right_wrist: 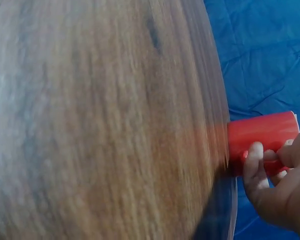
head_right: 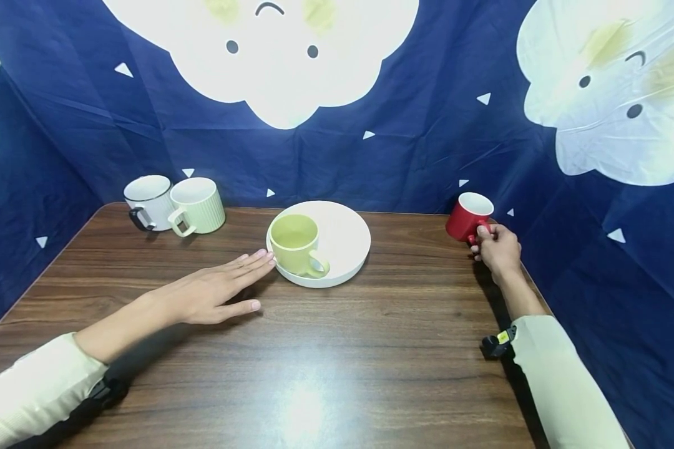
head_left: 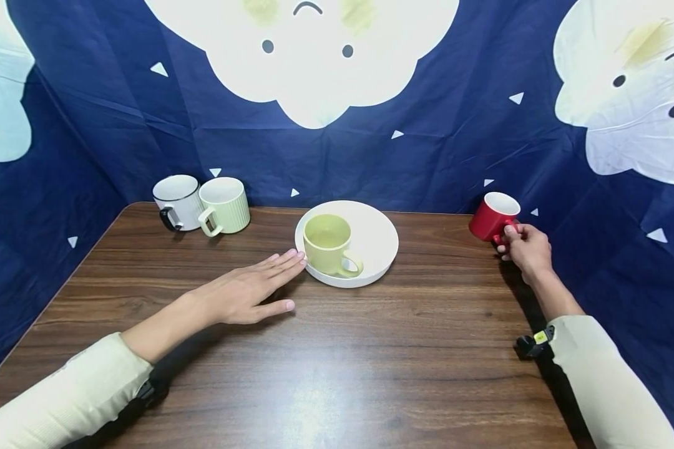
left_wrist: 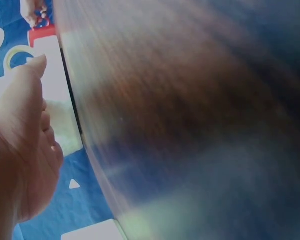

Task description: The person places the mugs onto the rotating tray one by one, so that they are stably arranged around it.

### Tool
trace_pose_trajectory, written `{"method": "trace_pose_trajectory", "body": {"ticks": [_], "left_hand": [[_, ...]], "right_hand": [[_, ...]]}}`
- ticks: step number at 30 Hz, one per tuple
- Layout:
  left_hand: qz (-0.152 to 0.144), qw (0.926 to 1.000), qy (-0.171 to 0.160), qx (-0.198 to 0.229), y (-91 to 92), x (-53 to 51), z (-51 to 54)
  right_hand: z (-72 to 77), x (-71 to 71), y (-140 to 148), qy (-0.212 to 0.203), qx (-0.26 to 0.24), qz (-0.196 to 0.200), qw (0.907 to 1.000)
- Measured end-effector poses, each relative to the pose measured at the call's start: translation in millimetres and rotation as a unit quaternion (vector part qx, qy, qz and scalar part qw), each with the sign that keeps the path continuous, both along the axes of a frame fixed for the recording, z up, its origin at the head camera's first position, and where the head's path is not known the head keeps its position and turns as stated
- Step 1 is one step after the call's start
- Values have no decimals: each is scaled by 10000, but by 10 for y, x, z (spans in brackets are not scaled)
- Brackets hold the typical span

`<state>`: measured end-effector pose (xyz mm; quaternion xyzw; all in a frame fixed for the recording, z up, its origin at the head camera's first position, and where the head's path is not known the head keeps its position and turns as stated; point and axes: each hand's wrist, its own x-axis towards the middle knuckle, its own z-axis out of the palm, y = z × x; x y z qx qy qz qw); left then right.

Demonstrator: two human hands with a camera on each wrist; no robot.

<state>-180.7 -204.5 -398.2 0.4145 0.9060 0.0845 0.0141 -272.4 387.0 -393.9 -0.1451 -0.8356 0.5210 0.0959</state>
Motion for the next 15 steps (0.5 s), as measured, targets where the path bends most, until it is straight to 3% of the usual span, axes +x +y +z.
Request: {"method": "trace_pose_trajectory", "body": {"ticks": [4, 7, 15], "left_hand": [[39, 10000, -37, -64, 4, -6, 3], [39, 10000, -27, -69, 8, -12, 1], [-1, 10000, 25, -29, 4, -3, 1]], "right_hand": [[0, 24, 9, 134, -844, 455, 9953], [-5, 30, 9, 169, -1387, 574, 9885], [-17, 19, -3, 185, -1902, 525, 9802]]}}
